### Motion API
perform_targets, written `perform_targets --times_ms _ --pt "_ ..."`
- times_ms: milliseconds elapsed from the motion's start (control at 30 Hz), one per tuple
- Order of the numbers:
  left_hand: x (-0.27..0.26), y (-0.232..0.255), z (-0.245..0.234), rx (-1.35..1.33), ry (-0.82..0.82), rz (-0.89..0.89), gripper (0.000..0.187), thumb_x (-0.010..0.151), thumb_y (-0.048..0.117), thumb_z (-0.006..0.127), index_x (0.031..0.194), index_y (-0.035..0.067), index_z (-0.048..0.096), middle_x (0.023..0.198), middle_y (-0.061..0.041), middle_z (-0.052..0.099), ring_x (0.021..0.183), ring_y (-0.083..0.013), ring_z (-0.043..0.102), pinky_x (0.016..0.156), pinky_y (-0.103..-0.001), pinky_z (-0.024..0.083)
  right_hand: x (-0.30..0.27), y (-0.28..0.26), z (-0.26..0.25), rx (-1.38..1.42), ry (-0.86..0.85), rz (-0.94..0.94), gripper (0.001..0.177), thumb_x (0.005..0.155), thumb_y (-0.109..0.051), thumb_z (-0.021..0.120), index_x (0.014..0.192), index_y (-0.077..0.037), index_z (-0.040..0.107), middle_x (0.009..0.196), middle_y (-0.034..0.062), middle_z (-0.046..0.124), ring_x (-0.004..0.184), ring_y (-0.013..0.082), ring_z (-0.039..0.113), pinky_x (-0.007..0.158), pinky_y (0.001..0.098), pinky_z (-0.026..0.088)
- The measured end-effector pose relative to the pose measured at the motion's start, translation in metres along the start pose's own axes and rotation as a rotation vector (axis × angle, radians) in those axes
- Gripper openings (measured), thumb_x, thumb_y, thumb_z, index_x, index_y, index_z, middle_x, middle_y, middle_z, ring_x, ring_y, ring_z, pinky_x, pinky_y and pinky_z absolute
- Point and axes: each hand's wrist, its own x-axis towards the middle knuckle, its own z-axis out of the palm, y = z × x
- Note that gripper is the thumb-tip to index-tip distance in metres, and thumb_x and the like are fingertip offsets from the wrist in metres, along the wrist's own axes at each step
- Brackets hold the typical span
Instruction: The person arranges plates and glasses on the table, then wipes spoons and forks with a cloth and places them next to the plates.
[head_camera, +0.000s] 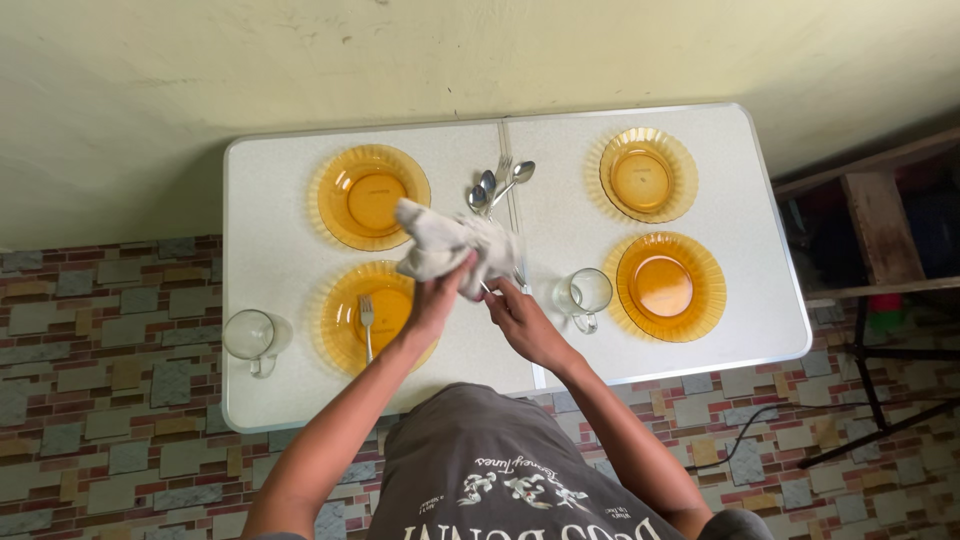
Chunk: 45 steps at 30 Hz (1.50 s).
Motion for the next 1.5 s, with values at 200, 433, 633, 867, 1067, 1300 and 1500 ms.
perform_targets --times_ms 200,433,633,867,1067,1300,1500 --pt "0.010 0.003 -0.020 0.054 0.006 0.000 0.038 0.096 0.025 0.074 0.124 0.001 0.065 0.115 -0.004 0.068 0.101 -0.0118 0.064 0.084 -0.028 0.054 -0.006 -0.002 0.013 0.001 0.011 -0.016 0.023 0.107 -0.021 0.045 0.115 -0.007 0.061 0.063 0.0021 0.039 0.060 0.0130 0.038 0.057 0.0327 0.036" --pt "-0.005 0.011 -0.018 0.132 -0.115 -0.173 0.036 0.093 0.025 0.073 0.119 0.000 0.066 0.108 -0.007 0.069 0.089 -0.0148 0.064 0.069 -0.032 0.053 -0.002 0.003 0.023 0.059 0.011 -0.057 0.022 0.110 -0.021 0.045 0.110 -0.003 0.059 0.067 0.0028 0.043 0.063 0.0132 0.040 0.059 0.0334 0.038" --pt "0.000 0.019 -0.018 0.038 0.108 -0.022 0.041 0.095 0.029 0.072 0.126 0.002 0.064 0.118 -0.004 0.069 0.102 -0.0128 0.065 0.085 -0.028 0.055 -0.003 -0.025 0.021 -0.003 0.012 -0.007 0.023 0.107 -0.022 0.046 0.115 -0.007 0.062 0.062 0.0058 0.040 0.060 0.0159 0.039 0.058 0.0357 0.038" --pt "0.000 -0.006 -0.023 0.034 0.020 -0.077 0.044 0.090 0.024 0.077 0.126 0.003 0.064 0.117 -0.004 0.070 0.105 -0.0135 0.065 0.089 -0.029 0.054 -0.009 0.008 0.025 0.000 -0.002 0.015 0.027 0.107 -0.027 0.046 0.116 -0.006 0.062 0.068 0.0066 0.054 0.066 0.0166 0.053 0.065 0.0348 0.047" --pt "-0.005 -0.016 -0.025 0.117 -0.063 -0.201 0.039 0.090 0.023 0.076 0.121 0.001 0.068 0.110 -0.004 0.073 0.098 -0.0150 0.068 0.082 -0.031 0.055 -0.004 0.044 0.040 0.057 0.040 -0.003 0.038 0.108 -0.034 0.042 0.109 -0.005 0.067 0.070 0.0029 0.050 0.066 0.0146 0.049 0.063 0.0338 0.046" --pt "0.004 0.004 -0.003 0.069 -0.148 -0.113 0.034 0.095 0.025 0.073 0.117 0.000 0.066 0.092 -0.009 0.071 0.062 -0.0131 0.064 0.041 -0.026 0.047 0.021 0.055 0.041 0.253 0.021 0.155 0.047 0.109 -0.042 0.039 0.096 -0.005 0.066 0.062 -0.0023 0.042 0.051 0.0101 0.039 0.048 0.0291 0.036" --pt "0.008 0.011 -0.013 0.025 -0.105 0.051 0.031 0.097 0.022 0.070 0.119 0.001 0.064 0.101 -0.007 0.070 0.077 -0.0130 0.066 0.059 -0.027 0.053 0.021 0.023 0.019 0.244 0.001 0.104 0.044 0.110 -0.040 0.044 0.093 -0.006 0.066 0.058 -0.0043 0.034 0.051 0.0077 0.034 0.046 0.0266 0.032"
